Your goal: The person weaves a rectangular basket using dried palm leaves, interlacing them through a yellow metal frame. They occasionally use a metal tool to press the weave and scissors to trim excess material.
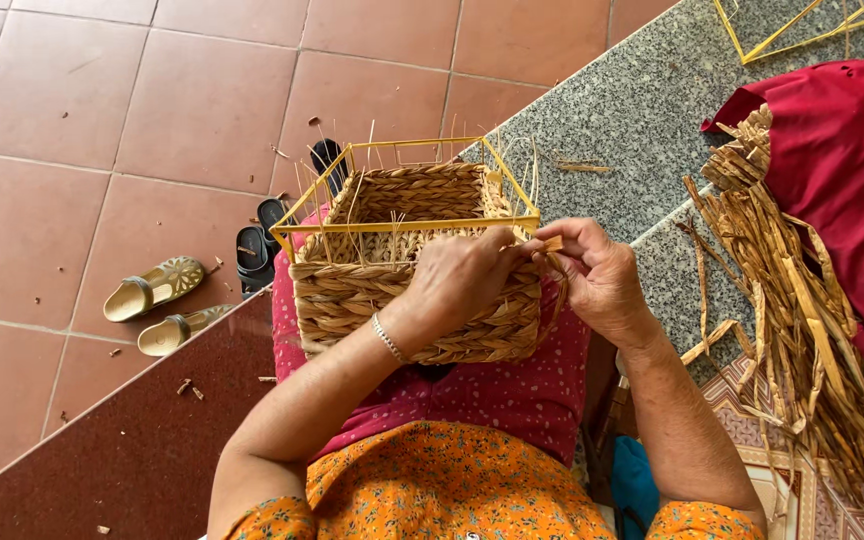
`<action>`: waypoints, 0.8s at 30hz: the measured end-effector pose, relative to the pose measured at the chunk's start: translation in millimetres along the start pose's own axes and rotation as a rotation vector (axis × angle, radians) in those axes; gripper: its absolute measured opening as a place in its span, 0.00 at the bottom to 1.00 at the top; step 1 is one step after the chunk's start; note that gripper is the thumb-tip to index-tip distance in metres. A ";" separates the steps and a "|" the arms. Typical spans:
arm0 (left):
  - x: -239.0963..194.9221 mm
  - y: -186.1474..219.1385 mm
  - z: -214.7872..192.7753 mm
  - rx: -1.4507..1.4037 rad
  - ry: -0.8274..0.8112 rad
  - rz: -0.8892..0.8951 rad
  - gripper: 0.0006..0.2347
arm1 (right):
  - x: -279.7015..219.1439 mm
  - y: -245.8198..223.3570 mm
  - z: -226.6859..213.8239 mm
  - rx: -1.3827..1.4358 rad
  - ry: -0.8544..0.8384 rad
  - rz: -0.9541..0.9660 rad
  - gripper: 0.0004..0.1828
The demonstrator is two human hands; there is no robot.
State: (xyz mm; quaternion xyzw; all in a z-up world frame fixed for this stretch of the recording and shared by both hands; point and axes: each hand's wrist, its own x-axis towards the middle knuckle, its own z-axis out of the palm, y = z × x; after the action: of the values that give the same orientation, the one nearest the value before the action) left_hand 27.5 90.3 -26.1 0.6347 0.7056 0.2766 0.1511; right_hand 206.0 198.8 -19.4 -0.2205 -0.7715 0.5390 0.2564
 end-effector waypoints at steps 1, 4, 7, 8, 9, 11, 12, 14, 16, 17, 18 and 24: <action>-5.9 -2.3 2.8 -0.095 0.098 0.048 0.05 | 1.9 -0.8 -0.4 -0.026 -0.001 -0.043 0.10; -27.7 -2.5 8.3 -0.098 0.281 0.303 0.03 | 6.9 -4.6 3.0 -0.141 0.031 -0.238 0.09; -43.7 -2.3 6.1 0.004 0.286 0.492 0.10 | 17.6 -8.2 11.9 -0.250 0.009 -0.335 0.08; -45.9 -2.3 4.8 0.001 0.292 0.520 0.12 | 21.7 -9.7 13.2 -0.284 -0.011 -0.348 0.08; -48.4 -2.3 3.0 -0.002 0.297 0.547 0.14 | 24.4 -11.6 13.7 -0.315 -0.018 -0.329 0.07; -52.5 0.5 1.6 -0.035 0.276 0.542 0.17 | 27.0 -15.8 14.5 -0.381 -0.037 -0.292 0.05; -53.9 2.1 0.6 -0.063 0.246 0.513 0.18 | 28.2 -17.7 15.2 -0.399 -0.042 -0.305 0.06; -57.2 7.2 -1.4 -0.100 0.109 0.390 0.20 | 28.9 -22.2 16.1 -0.435 -0.049 -0.331 0.07; -60.4 13.6 -3.4 -0.116 -0.109 0.204 0.21 | 27.1 -27.2 16.6 -0.472 -0.065 -0.372 0.07; -64.4 16.0 -6.3 -0.254 -0.063 0.130 0.17 | 25.7 -29.5 16.8 -0.491 -0.074 -0.392 0.07; -67.0 16.6 -10.4 -0.390 -0.016 0.054 0.14 | 25.6 -31.6 17.1 -0.526 -0.085 -0.422 0.09; -64.5 -6.7 -35.9 0.193 0.351 0.272 0.19 | 17.2 -37.1 15.8 -0.537 -0.099 -0.427 0.10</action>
State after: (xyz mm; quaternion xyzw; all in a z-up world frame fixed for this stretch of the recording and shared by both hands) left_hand 11.4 19.7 -10.2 0.6776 0.6521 0.3320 -0.0738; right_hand 180.4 186.1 13.8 -0.0872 -0.9261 0.2607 0.2583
